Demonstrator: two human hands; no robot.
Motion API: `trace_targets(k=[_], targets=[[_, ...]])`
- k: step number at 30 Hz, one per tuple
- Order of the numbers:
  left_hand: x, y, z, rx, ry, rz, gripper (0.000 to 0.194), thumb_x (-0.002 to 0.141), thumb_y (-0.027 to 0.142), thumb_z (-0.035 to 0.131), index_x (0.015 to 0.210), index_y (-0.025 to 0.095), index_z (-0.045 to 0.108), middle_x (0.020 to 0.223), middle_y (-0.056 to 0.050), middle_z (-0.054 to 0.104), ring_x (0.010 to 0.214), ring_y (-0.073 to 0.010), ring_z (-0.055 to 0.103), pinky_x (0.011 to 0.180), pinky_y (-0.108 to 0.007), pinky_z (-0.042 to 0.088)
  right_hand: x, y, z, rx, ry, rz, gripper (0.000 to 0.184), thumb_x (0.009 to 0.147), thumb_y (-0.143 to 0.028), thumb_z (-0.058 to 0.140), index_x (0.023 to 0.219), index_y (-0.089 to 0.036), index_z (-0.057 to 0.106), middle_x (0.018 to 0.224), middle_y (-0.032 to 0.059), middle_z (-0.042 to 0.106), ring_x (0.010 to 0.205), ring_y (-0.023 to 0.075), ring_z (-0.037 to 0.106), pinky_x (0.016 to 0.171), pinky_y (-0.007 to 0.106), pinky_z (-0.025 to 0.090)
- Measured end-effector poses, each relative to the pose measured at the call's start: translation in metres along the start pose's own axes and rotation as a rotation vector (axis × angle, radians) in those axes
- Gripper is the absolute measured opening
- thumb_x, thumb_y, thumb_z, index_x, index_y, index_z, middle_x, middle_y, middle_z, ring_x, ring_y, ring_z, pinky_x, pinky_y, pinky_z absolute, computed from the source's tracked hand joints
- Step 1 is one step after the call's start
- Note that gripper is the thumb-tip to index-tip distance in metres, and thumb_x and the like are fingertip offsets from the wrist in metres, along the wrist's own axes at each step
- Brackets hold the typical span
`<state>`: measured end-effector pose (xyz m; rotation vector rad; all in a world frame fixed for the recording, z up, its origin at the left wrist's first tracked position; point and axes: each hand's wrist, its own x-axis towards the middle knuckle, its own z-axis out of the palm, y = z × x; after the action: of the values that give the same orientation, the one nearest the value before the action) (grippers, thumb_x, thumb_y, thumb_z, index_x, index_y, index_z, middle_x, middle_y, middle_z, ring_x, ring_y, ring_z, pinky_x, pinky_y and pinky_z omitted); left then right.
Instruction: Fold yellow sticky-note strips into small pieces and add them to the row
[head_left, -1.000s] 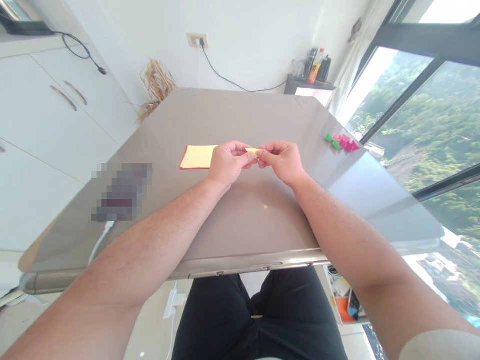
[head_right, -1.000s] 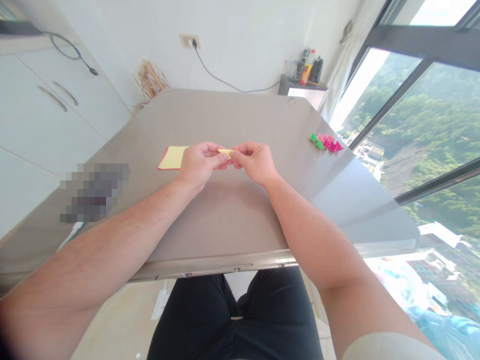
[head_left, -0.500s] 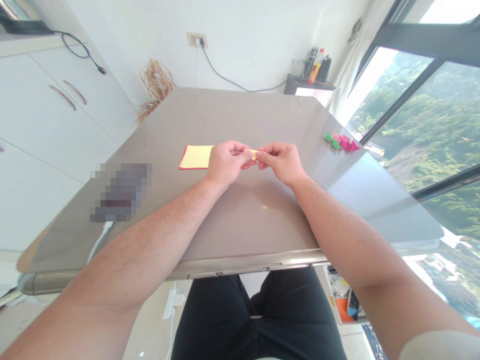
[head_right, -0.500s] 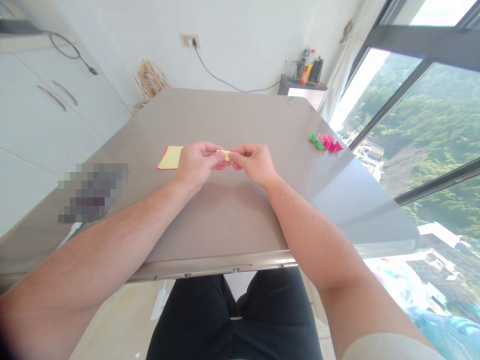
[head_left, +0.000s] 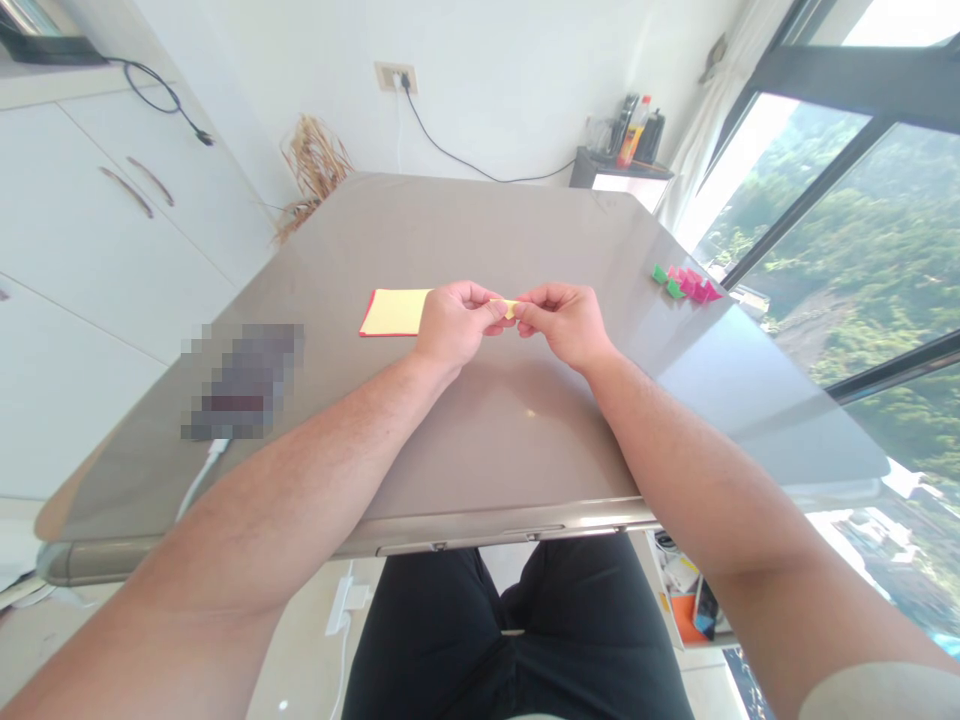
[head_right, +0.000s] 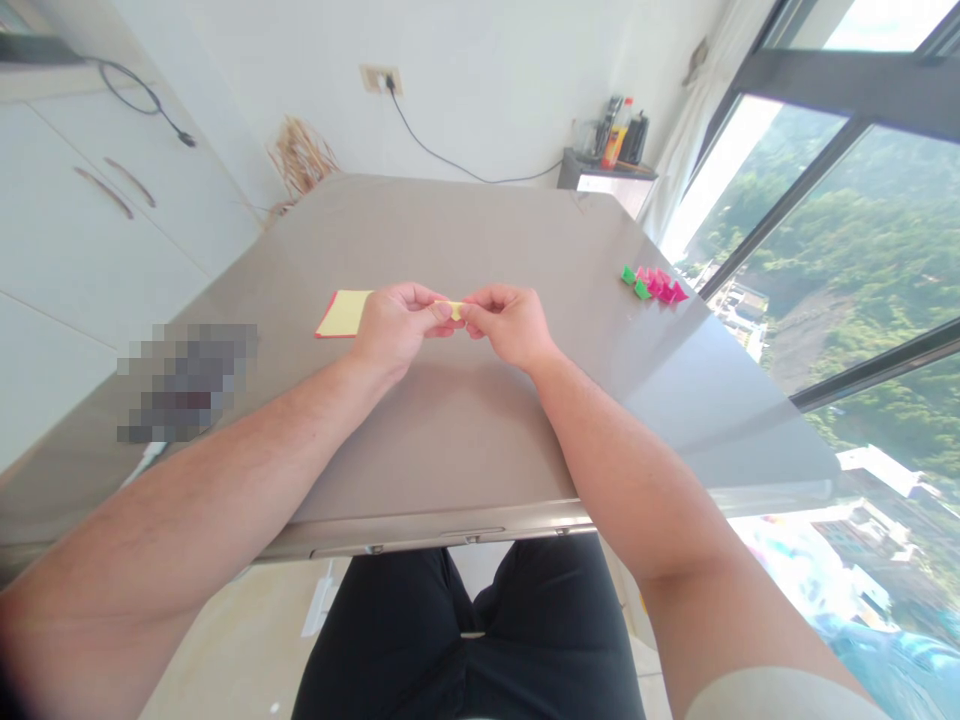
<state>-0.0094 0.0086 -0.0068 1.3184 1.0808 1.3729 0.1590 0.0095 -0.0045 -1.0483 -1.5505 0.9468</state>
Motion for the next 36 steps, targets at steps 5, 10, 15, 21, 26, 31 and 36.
trace_targets(k=[5, 10, 15, 21, 26, 31, 36], targets=[[0.0007, 0.0005, -0.0019, -0.019, -0.034, -0.018, 0.015, 0.071, 0.023, 0.08, 0.075, 0.015, 0.068, 0.075, -0.005, 0.074, 0.072, -0.0178, 0.072, 0.078, -0.038, 0.062, 0.0003, 0.0003, -0.0006, -0.001, -0.008, 0.004, 0.028, 0.074, -0.045, 0.083, 0.077, -0.019, 0.075, 0.068, 0.0029, 0.071, 0.063, 0.0151, 0.064, 0.065, 0.032, 0.055], [0.0014, 0.0002, -0.0028, -0.004, -0.043, 0.003, 0.015, 0.071, 0.024, 0.08, 0.074, 0.016, 0.068, 0.077, -0.005, 0.074, 0.074, -0.0177, 0.071, 0.077, -0.037, 0.061, -0.0004, -0.0013, 0.0002, -0.011, 0.003, -0.001, 0.025, 0.075, -0.043, 0.081, 0.077, -0.019, 0.075, 0.065, 0.0018, 0.069, 0.062, 0.0147, 0.063, 0.064, 0.031, 0.054], [0.0017, -0.0017, -0.0022, -0.005, -0.017, 0.034, 0.014, 0.073, 0.024, 0.079, 0.076, 0.018, 0.066, 0.08, -0.004, 0.075, 0.077, -0.0171, 0.071, 0.073, -0.033, 0.06, -0.0003, -0.0019, 0.003, 0.032, 0.035, 0.016, 0.029, 0.07, -0.043, 0.084, 0.079, -0.019, 0.072, 0.066, 0.0008, 0.069, 0.061, 0.0148, 0.065, 0.064, 0.031, 0.056], [0.0003, -0.0019, -0.0022, -0.004, -0.027, 0.058, 0.016, 0.074, 0.026, 0.079, 0.078, 0.018, 0.066, 0.082, -0.005, 0.076, 0.077, -0.0176, 0.072, 0.072, -0.032, 0.059, 0.001, 0.0008, 0.0026, 0.084, 0.038, 0.024, 0.034, 0.067, -0.046, 0.087, 0.075, -0.02, 0.067, 0.068, 0.0015, 0.07, 0.063, 0.0154, 0.067, 0.066, 0.033, 0.058], [-0.0009, -0.0007, -0.0019, 0.011, -0.034, 0.053, 0.018, 0.074, 0.029, 0.08, 0.078, 0.018, 0.066, 0.081, -0.006, 0.076, 0.078, -0.0178, 0.072, 0.074, -0.032, 0.059, 0.0014, 0.0024, 0.0021, 0.08, 0.054, 0.015, 0.036, 0.064, -0.047, 0.088, 0.073, -0.021, 0.065, 0.069, 0.0005, 0.069, 0.063, 0.0147, 0.065, 0.066, 0.033, 0.057], [-0.0004, -0.0016, -0.0026, 0.009, -0.051, 0.062, 0.018, 0.074, 0.028, 0.08, 0.078, 0.018, 0.067, 0.081, -0.005, 0.076, 0.078, -0.0175, 0.071, 0.074, -0.032, 0.059, 0.0016, 0.0038, 0.0017, 0.11, 0.056, 0.01, 0.037, 0.063, -0.047, 0.089, 0.071, -0.021, 0.065, 0.069, 0.0001, 0.069, 0.063, 0.0143, 0.064, 0.066, 0.033, 0.057], [-0.0016, -0.0007, -0.0014, 0.011, -0.057, 0.067, 0.017, 0.074, 0.028, 0.08, 0.078, 0.018, 0.067, 0.079, -0.005, 0.076, 0.076, -0.017, 0.071, 0.074, -0.032, 0.059, 0.002, 0.0036, -0.0001, 0.107, 0.056, 0.011, 0.035, 0.063, -0.045, 0.089, 0.068, -0.021, 0.064, 0.067, 0.0, 0.069, 0.062, 0.0146, 0.063, 0.065, 0.033, 0.056]])
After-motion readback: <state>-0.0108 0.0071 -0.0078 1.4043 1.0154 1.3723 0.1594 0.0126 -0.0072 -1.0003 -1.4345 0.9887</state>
